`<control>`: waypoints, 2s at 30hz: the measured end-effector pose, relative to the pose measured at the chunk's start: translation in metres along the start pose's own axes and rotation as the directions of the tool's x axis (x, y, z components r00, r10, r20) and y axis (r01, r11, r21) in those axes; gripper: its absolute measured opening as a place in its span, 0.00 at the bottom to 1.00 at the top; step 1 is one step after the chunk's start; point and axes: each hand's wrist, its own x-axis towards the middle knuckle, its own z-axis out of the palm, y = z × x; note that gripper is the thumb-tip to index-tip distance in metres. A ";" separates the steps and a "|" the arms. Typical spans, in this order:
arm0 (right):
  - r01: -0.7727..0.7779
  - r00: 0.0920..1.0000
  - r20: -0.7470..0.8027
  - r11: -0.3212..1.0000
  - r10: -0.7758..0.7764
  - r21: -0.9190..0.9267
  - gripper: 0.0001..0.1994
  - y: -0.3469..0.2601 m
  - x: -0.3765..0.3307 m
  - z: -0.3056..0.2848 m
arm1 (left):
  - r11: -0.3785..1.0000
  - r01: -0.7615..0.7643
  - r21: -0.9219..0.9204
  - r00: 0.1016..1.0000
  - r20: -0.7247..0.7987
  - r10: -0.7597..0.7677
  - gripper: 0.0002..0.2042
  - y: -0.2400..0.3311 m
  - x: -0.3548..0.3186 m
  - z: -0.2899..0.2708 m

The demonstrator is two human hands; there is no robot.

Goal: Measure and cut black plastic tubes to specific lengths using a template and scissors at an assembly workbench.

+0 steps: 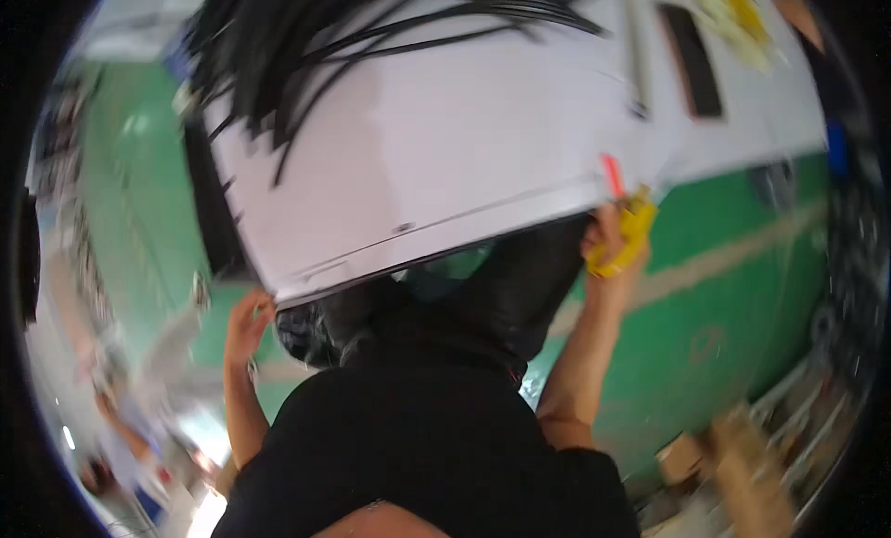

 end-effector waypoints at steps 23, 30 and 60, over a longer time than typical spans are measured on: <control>0.247 0.913 0.302 0.961 -0.273 0.122 0.07 -0.038 0.008 -0.010 | 0.964 -0.263 -0.031 0.963 -0.073 0.260 0.04 0.039 0.008 0.000; 0.595 0.718 0.336 0.788 -0.610 0.160 0.11 -0.204 0.074 0.117 | 0.923 -0.292 -0.251 0.919 -0.339 0.199 0.09 0.161 0.088 -0.054; 0.557 0.229 0.947 0.768 0.224 -0.316 0.23 -0.066 -0.073 0.282 | 0.881 -0.384 -0.277 0.898 -0.336 0.286 0.11 0.185 0.186 -0.055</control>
